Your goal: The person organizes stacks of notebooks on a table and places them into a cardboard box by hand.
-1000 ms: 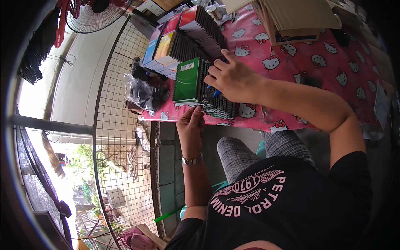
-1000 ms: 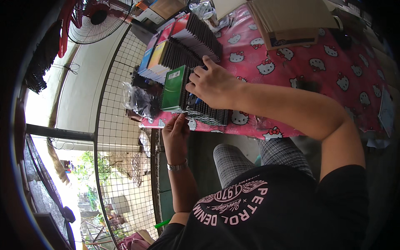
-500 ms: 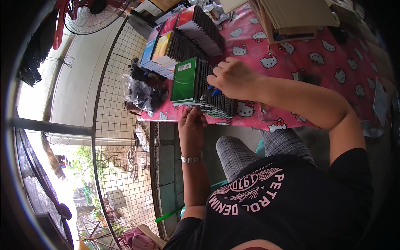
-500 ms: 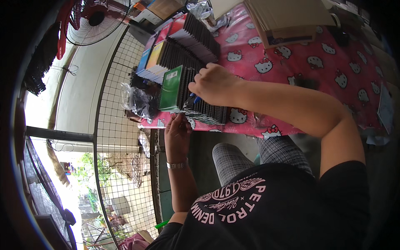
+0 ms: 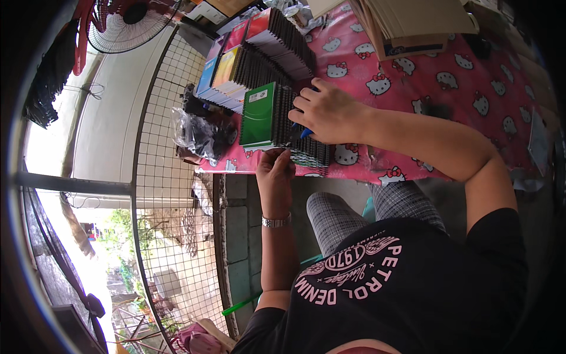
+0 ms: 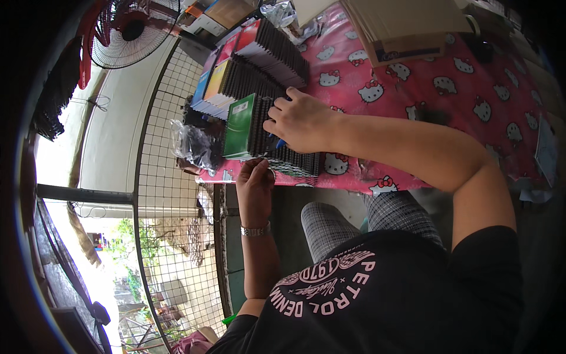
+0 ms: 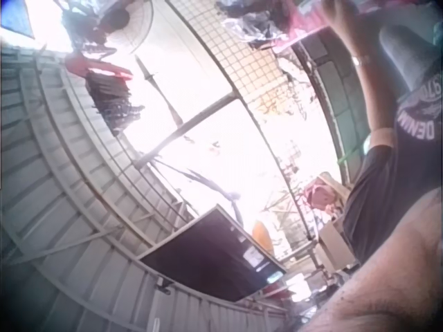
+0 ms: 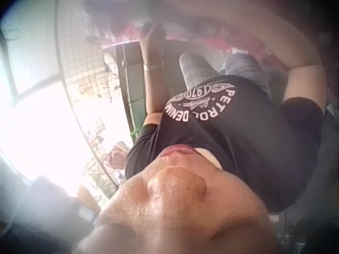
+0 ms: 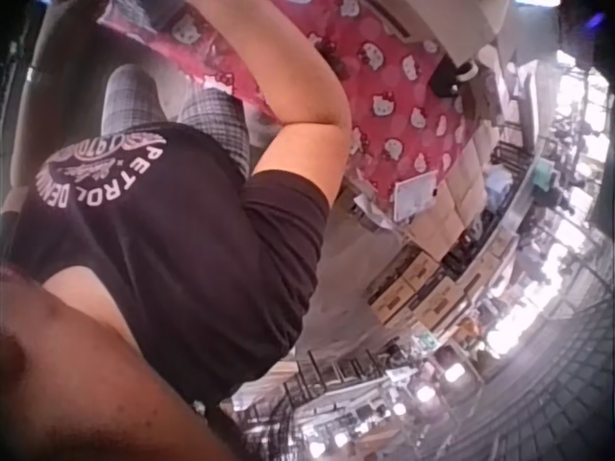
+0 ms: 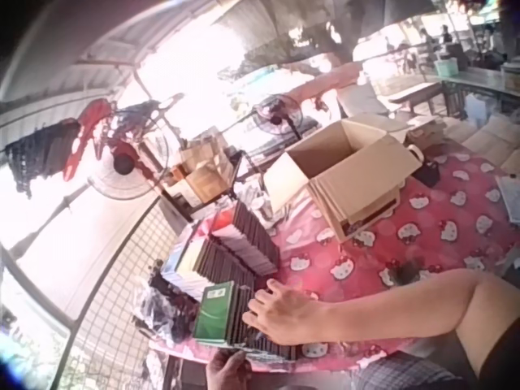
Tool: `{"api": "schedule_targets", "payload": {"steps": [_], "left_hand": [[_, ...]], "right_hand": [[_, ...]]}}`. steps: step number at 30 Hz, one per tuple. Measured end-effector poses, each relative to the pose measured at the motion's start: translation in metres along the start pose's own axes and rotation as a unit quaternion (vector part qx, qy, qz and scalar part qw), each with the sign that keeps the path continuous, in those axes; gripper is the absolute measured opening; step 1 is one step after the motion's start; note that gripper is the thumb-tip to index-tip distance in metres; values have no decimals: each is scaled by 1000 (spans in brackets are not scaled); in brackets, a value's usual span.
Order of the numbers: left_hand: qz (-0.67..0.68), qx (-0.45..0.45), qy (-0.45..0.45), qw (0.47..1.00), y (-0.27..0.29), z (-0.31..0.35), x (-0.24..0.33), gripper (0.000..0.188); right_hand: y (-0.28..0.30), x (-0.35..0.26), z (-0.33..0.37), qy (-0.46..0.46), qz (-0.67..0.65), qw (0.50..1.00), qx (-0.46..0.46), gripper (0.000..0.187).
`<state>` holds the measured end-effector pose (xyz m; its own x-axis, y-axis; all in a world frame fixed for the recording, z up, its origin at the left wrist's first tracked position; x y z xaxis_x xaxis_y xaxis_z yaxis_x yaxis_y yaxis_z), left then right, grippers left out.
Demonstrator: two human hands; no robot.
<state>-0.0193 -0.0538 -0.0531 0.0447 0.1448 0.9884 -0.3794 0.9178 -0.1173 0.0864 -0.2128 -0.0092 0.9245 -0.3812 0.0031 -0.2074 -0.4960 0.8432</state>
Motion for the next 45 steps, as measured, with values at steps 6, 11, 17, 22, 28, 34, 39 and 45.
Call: {"api": "schedule_targets", "payload": {"steps": [6,11,17,22,28,34,39,45], "left_hand": [[-36,3,-19,999,0,2,2,6],[-39,0,-13,999,1,3,2,6],[-30,3,-20,999,6,2,3,8],[-38,-1,-21,999,5,1,2,8],[-20,3,-5,1000,6,2,5,8],[-16,-8,-9,1000,7,1,2,7],[49,-7,22,999,15,1,-5,3],[136,-19,62,989,12,-1,-16,4]], "right_hand": [[2,-5,-4,-10,17,1000,-10,22],[1,4,0,-17,22,1000,1,40],[5,5,-4,-36,8,998,-51,40],[7,3,-2,-11,11,1000,-12,28],[10,4,-3,-16,4,1000,-20,29],[-2,-5,-14,-31,-7,992,-125,24],[-8,-1,-11,-78,-86,982,-150,12],[-8,10,16,7,20,991,130,13]]}}
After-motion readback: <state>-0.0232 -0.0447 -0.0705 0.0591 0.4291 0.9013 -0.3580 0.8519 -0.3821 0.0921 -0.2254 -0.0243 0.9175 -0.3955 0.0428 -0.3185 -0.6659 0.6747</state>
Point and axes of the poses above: each hand's wrist, its own z-axis away from the middle knuckle, its own y-axis out of the back of the hand, x = y × z, the point moved 4 cm from there along -z, towards the middle knuckle, and after that the axes turned 3 degrees about -z, right-handed, at the moved point
